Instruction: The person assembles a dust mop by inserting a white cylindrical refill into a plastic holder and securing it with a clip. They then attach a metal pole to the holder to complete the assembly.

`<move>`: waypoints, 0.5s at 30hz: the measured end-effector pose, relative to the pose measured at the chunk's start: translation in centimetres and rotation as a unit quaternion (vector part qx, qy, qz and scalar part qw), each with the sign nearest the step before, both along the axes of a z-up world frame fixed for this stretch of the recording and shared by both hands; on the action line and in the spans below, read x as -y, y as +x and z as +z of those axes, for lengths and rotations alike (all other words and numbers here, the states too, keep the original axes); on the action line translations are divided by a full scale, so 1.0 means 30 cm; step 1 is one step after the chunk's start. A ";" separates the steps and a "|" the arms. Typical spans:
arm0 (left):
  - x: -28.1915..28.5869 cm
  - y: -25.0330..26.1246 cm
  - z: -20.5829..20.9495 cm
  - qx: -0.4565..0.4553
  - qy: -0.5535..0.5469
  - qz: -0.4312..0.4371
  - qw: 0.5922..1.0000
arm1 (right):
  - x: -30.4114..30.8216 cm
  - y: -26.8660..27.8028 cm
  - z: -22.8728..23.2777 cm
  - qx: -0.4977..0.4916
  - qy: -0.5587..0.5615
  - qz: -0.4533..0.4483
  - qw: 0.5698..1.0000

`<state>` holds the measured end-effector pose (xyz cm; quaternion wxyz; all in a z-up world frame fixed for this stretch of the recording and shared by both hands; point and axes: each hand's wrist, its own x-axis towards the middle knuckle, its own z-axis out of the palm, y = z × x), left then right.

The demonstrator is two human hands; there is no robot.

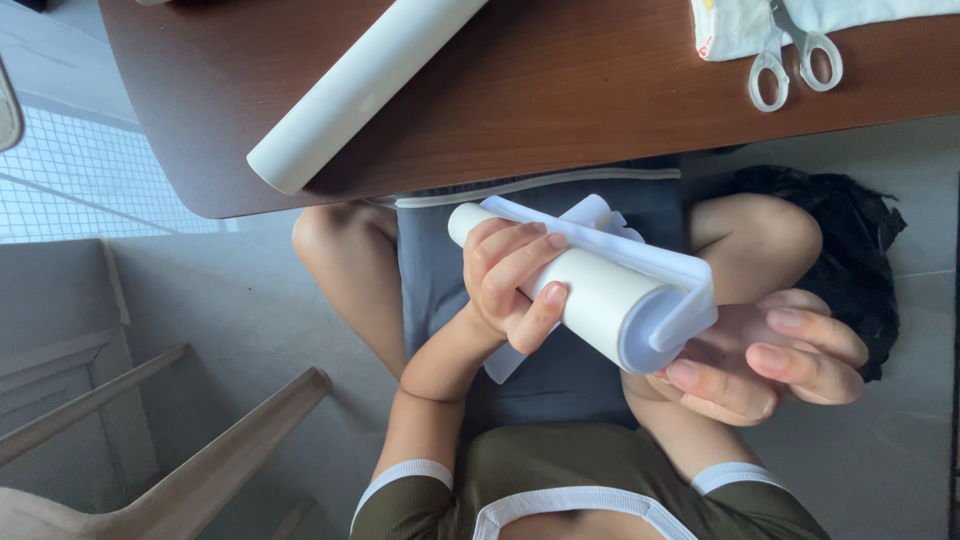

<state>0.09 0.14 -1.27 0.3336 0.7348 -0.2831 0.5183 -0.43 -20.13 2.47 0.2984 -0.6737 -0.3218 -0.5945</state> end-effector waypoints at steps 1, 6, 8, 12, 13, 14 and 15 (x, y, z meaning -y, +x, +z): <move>0.000 0.001 -0.001 -0.001 0.001 -0.001 1.000 | 0.013 0.003 0.013 0.001 -0.032 0.010 0.999; 0.011 0.010 -0.010 -0.002 -0.005 0.003 1.000 | -0.033 -0.012 0.028 -0.019 0.011 -0.020 1.000; 0.014 0.015 -0.016 0.000 -0.007 0.005 1.000 | -0.041 -0.009 0.034 -0.020 0.012 -0.025 0.999; 0.013 0.021 -0.026 0.003 -0.007 0.013 1.000 | -0.068 0.010 0.030 0.000 0.026 -0.059 0.998; 0.011 0.024 -0.028 0.004 -0.006 0.016 1.000 | -0.077 0.014 0.028 0.011 0.032 -0.072 0.997; 0.010 0.029 -0.031 0.005 -0.004 0.021 1.000 | -0.083 0.010 0.030 -0.008 0.031 -0.090 0.995; 0.009 0.034 -0.035 0.007 -0.003 0.025 1.000 | -0.090 0.000 0.034 -0.027 0.029 -0.108 0.993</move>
